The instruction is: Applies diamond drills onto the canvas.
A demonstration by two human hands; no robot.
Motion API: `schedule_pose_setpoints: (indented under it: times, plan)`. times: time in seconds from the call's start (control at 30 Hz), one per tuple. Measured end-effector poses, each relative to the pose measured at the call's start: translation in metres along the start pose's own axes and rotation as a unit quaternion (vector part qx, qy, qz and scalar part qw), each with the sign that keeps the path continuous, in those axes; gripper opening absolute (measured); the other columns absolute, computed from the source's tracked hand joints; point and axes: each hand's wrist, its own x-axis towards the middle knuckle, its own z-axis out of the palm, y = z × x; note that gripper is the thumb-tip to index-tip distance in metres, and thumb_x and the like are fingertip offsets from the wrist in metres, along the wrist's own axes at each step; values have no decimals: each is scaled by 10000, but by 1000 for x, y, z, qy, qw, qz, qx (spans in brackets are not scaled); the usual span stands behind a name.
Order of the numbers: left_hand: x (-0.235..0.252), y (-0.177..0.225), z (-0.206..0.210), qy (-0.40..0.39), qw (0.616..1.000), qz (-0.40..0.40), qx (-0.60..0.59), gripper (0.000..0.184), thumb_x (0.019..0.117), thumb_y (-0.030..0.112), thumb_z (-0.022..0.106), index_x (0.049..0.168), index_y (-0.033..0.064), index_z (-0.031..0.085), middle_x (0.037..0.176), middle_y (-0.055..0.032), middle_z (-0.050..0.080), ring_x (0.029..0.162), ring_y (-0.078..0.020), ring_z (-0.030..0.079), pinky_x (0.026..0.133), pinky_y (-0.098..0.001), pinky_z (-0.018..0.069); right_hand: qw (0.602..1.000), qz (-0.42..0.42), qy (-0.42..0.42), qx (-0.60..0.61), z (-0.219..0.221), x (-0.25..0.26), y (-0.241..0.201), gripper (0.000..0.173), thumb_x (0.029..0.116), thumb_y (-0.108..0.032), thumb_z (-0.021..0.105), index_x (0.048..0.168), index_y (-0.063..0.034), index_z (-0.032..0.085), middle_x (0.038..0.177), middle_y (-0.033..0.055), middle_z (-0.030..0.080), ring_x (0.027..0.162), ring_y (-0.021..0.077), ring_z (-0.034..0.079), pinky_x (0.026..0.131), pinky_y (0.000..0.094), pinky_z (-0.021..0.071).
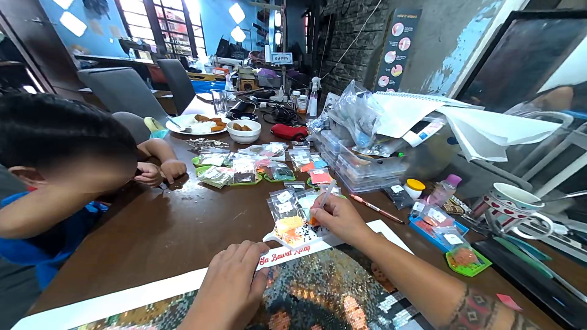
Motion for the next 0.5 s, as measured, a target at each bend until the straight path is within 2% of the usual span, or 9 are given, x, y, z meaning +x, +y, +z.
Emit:
schedule_pose_setpoints:
  times: [0.07, 0.2, 0.33, 0.5]
  plan:
    - [0, 0, 0, -2, 1000, -1, 0, 329, 926, 195, 548, 1179, 33, 683, 1059, -155, 698, 1002, -389, 674, 865, -593, 501, 1000, -4, -1, 8, 0, -1, 1, 110, 1026, -122, 600, 976, -30, 635, 702, 25, 604, 603, 73, 580, 603, 239, 505]
    - [0, 0, 0, -1, 1000, -1, 1, 327, 924, 202, 547, 1171, 37, 686, 1052, -151, 697, 996, -385, 675, 857, -588, 506, 1000, -20, -2, 3, 1, -1, 3, 113, 1019, -130, 603, 964, -41, 647, 666, 4, 569, 568, 57, 529, 565, 222, 456]
    - [1, 1, -1, -8, 1000, -5, -2, 328, 928, 201, 545, 1178, 37, 681, 1060, -154, 696, 1005, -389, 672, 868, -596, 497, 1000, -11, 0, 9, 0, -1, 2, 115, 1027, -136, 604, 994, -32, 640, 709, 29, 610, 614, 84, 602, 620, 252, 531]
    - [0, -1, 1, 5, 1000, 1, -1, 324, 927, 202, 542, 1166, 40, 690, 1042, -152, 699, 987, -389, 676, 847, -594, 506, 1000, -26, -7, 10, 1, 0, 5, 115, 1020, -133, 601, 980, -35, 645, 689, 18, 596, 588, 73, 572, 592, 248, 505]
